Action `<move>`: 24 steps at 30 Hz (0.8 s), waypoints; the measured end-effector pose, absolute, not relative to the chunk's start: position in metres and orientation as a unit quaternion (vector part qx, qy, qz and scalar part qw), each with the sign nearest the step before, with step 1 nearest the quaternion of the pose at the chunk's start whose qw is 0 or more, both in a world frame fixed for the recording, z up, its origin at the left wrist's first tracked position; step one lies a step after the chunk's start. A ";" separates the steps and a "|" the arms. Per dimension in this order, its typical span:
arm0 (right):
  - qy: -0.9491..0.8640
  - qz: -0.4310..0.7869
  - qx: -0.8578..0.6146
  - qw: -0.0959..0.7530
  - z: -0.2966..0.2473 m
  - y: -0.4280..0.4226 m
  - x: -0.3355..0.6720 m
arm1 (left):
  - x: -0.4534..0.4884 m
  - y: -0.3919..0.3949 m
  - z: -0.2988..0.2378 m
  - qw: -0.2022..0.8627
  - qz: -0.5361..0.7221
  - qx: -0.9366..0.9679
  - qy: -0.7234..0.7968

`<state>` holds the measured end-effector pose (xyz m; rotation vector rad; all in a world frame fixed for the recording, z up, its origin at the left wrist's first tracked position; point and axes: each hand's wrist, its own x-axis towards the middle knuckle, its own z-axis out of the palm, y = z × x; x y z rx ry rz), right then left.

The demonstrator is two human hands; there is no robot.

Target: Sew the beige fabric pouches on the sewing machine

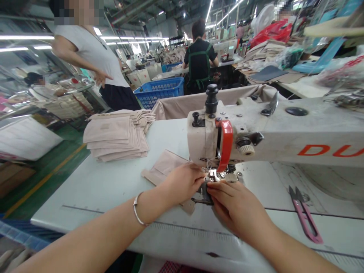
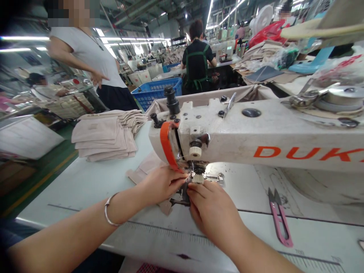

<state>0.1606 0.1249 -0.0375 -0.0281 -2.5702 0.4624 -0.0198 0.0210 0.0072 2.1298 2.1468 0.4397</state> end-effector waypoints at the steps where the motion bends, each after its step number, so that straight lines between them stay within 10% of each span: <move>1: -0.950 0.170 -0.009 0.262 -0.038 0.125 0.161 | -0.019 0.020 0.007 0.043 0.145 0.699 0.699; 24: -0.952 0.251 0.080 0.157 -0.022 0.148 0.176 | 0.056 -0.044 -0.002 0.072 0.174 0.670 0.718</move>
